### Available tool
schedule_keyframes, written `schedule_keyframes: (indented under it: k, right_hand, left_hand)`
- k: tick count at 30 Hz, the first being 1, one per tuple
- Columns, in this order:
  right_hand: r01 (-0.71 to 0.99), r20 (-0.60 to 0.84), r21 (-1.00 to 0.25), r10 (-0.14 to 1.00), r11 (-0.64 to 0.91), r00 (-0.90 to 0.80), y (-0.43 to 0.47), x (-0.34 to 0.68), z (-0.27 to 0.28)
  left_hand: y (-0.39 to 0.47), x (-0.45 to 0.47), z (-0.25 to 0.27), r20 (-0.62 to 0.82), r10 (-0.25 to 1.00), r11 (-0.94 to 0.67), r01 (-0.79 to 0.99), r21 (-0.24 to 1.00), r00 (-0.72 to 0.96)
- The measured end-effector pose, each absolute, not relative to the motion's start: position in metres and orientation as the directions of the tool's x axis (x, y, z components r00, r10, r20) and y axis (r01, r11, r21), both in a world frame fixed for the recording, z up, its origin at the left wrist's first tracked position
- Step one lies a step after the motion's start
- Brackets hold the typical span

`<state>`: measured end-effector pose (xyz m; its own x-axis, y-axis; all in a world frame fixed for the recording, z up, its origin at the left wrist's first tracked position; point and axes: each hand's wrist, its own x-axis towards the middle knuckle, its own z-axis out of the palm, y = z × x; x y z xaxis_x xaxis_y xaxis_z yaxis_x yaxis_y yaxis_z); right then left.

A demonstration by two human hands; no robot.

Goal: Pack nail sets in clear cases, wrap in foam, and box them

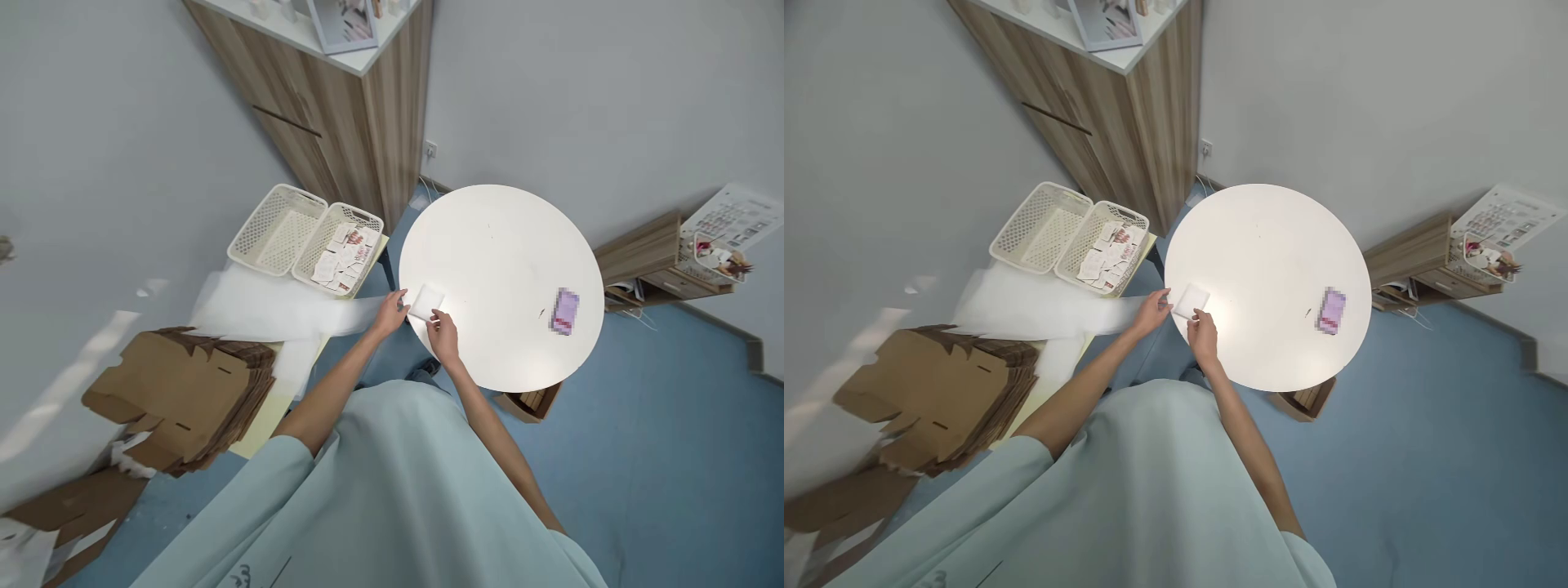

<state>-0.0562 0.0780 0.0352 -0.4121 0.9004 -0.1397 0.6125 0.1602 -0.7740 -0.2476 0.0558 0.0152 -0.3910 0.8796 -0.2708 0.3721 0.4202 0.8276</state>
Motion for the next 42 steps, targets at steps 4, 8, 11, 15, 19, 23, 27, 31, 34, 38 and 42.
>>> schedule_keyframes:
  k: [4, 8, 11, 15, 19, 23, 27, 31, 34, 38, 42]
  right_hand:
    - [0.521, -0.104, -0.839, 0.895, 0.155, -0.433, 0.036, -0.076, 0.057]
    - [0.48, -0.092, -0.857, 0.86, 0.188, -0.502, -0.018, -0.104, 0.068]
    - [0.45, -0.104, -0.866, 0.802, 0.218, -0.589, -0.061, -0.128, 0.071]
    - [0.439, -0.164, -0.867, 0.696, 0.236, -0.699, -0.114, -0.162, 0.072]
    - [0.448, -0.218, -0.853, 0.598, 0.267, -0.772, -0.152, -0.196, 0.072]
    - [0.42, -0.214, -0.846, 0.513, 0.328, -0.831, -0.174, -0.225, 0.078]
    - [0.404, -0.198, -0.817, 0.458, 0.411, -0.867, -0.186, -0.247, 0.089]
    - [0.445, -0.273, -0.739, 0.379, 0.506, -0.884, -0.198, -0.269, 0.101]
    - [0.421, -0.349, -0.658, 0.243, 0.624, -0.905, -0.211, -0.292, 0.106]
    - [0.268, -0.399, -0.547, 0.034, 0.793, -0.916, -0.229, -0.329, 0.099]
    - [0.243, -0.545, -0.406, -0.019, 0.881, -0.838, -0.243, -0.357, 0.084]
  left_hand:
    - [-0.022, -0.289, 0.039, -0.195, 0.893, 0.34, 0.326, 0.882, -0.405]
    - [-0.129, -0.336, 0.055, -0.161, 0.826, 0.359, 0.284, 0.889, -0.54]
    - [-0.215, -0.373, 0.054, -0.18, 0.742, 0.45, 0.28, 0.848, -0.646]
    - [-0.321, -0.415, 0.04, -0.184, 0.608, 0.633, 0.332, 0.699, -0.772]
    - [-0.39, -0.435, 0.021, -0.257, 0.546, 0.763, 0.345, 0.547, -0.798]
    - [-0.414, -0.44, 0.009, -0.298, 0.568, 0.773, 0.373, 0.514, -0.767]
    - [-0.414, -0.44, 0.009, -0.285, 0.626, 0.741, 0.441, 0.506, -0.726]
    - [-0.412, -0.448, 0.015, -0.328, 0.673, 0.727, 0.511, 0.459, -0.663]
    - [-0.407, -0.458, 0.022, -0.371, 0.669, 0.741, 0.541, 0.399, -0.644]
    - [-0.398, -0.466, 0.027, -0.401, 0.643, 0.766, 0.553, 0.328, -0.653]
    - [-0.393, -0.465, 0.027, -0.408, 0.615, 0.788, 0.543, 0.29, -0.674]
